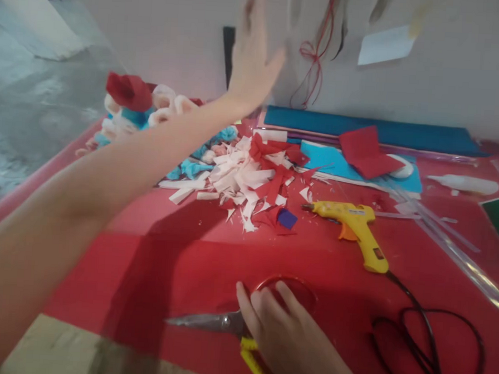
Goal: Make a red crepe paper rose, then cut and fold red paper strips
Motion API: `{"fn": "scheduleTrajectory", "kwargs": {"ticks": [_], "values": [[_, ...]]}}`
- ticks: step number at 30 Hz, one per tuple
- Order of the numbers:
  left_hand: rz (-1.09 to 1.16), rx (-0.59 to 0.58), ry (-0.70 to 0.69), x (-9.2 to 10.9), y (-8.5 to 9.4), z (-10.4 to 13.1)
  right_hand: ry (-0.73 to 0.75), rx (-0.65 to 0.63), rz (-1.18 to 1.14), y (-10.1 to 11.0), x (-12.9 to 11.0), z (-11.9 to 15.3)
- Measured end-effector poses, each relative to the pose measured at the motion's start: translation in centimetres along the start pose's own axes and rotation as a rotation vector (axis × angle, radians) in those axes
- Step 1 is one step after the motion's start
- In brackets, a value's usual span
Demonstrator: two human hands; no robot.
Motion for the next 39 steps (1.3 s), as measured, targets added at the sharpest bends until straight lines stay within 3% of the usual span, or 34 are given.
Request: {"fn": "scheduleTrajectory", "kwargs": {"ticks": [3,5,6,9,11,14,22,28,39], "values": [[-0.017,-0.265,-0.390,2.4,1.4,8.5,-0.003,0.004,0.067,0.4,-0.2,-0.4],[-0.005,-0.534,-0.695,2.2,1.9,15.0,-0.017,-0.005,0.089,0.6,-0.1,-0.6],[-0.012,-0.625,-0.777,1.4,2.1,17.9,-0.024,-0.011,0.097,0.7,-0.1,-0.6],[-0.030,-0.808,-0.874,-2.2,2.4,24.2,-0.034,-0.015,0.124,0.8,0.0,-0.4],[0.003,-0.870,-0.854,-4.1,2.6,26.3,-0.024,-0.028,0.149,0.7,-0.1,-0.2],[0.053,-0.865,-0.803,-5.3,2.9,27.6,-0.029,-0.045,0.191,0.8,-0.1,-0.1],[0.055,-0.816,-0.799,-5.6,2.6,28.0,0.064,-0.189,0.370,1.5,-0.7,-0.6],[0.039,-0.793,-0.819,-5.7,2.6,28.1,0.116,-0.104,0.369,1.2,-0.3,-0.5],[0.038,-0.782,-0.818,-5.8,2.2,28.0,0.178,-0.125,0.350,1.6,-0.3,0.0]]}}
Point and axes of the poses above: each hand's wrist, its own z-axis away from the middle knuckle, its own y-axis out of the back of the hand, x = y × z, the point moved 3 cm from there along -z, towards the middle knuckle, and after that the axes turned 13 degrees about -x, right-handed, at the moved point
